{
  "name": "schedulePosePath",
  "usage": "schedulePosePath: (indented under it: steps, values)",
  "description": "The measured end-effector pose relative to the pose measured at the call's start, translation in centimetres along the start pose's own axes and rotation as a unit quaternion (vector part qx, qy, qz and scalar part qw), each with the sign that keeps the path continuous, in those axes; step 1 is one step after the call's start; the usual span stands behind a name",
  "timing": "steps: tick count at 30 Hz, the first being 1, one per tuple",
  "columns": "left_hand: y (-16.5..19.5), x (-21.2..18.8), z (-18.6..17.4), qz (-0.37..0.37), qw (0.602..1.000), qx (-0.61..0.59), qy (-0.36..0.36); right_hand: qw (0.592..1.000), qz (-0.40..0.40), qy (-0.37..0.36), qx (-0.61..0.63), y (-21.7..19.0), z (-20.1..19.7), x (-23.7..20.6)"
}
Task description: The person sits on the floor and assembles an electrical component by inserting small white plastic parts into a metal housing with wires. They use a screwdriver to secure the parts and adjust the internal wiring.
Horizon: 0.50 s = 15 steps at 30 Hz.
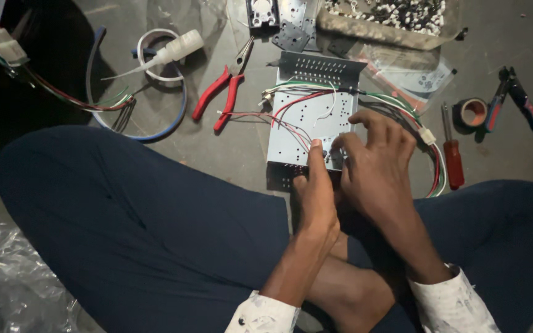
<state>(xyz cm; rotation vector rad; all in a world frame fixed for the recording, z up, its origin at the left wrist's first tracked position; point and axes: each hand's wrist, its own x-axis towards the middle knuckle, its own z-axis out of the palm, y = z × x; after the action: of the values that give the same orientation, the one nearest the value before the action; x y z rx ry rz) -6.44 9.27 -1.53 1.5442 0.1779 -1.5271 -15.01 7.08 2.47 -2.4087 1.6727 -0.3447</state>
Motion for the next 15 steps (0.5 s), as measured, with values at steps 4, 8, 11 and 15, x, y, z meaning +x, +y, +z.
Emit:
schedulePosePath:
  steps: [4,8,11,15]
  values:
    - [0.17,-0.16,-0.03,0.023,0.999,-0.005,-0.027,1.0,0.012,0.0,0.003,0.03,0.07,-0.02]
    - [0.06,-0.12,-0.07,0.027,0.999,-0.001,-0.019,1.0,-0.001,-0.006,-0.002,0.11,0.16,-0.1]
    - [-0.06,0.14,-0.04,0.005,1.0,0.011,-0.014,1.0,0.005,-0.004,0.001,0.24,0.21,-0.04]
    - [-0.13,0.35,-0.03,0.007,1.0,0.025,-0.01,1.0,-0.004,0.002,0.014,0.17,0.33,-0.15]
